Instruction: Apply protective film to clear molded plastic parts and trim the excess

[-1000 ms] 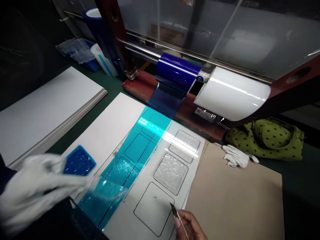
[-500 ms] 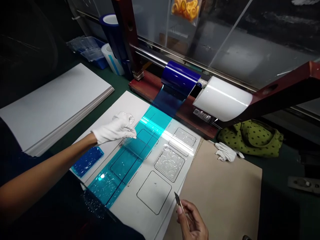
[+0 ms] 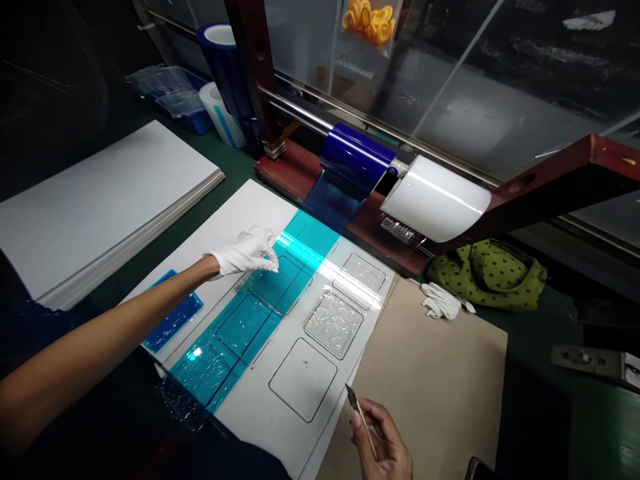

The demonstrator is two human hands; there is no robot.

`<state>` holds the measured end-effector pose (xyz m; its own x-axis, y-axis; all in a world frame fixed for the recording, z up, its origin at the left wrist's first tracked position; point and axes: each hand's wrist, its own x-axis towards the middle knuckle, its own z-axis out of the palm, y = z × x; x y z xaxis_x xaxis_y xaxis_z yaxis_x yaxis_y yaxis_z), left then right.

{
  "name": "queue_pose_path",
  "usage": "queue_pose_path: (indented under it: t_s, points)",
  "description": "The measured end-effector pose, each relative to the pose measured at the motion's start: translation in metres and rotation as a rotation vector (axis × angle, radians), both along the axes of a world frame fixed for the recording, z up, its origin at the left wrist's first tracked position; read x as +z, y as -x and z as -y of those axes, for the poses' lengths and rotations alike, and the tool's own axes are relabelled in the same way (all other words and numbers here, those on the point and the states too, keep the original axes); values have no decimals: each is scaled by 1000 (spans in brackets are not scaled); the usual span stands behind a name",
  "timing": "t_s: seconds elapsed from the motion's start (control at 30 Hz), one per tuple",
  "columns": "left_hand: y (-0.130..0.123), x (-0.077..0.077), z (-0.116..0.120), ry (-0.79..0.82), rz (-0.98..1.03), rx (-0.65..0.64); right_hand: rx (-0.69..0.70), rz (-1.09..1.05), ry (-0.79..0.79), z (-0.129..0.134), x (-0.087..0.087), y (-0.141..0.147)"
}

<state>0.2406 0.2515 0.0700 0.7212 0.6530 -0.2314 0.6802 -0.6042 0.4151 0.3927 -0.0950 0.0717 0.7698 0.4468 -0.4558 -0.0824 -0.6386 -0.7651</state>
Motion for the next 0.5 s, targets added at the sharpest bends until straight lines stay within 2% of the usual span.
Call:
queue_pose_path:
  t_s: [0.1,0.17,0.23,0.33,0.4,0.5]
  points:
    - [1,1,-5,-48,1,36,-1,0,8,2,-1,-4]
    - [5,5,-2,-106,12,92,50,27,24,2,-2,-12]
    - [9,12,9,-183,36,176,162,117,23,0,-4,-23]
    - [7,14,44,-280,63,262,379,372,-14,-16,-13,-41]
    - [-2,7,72,-248,51,161,508,542,-5,-38,-21,-52]
    - [-26,-14,106,-226,-17,6,668,700,90,-82,-35,-62]
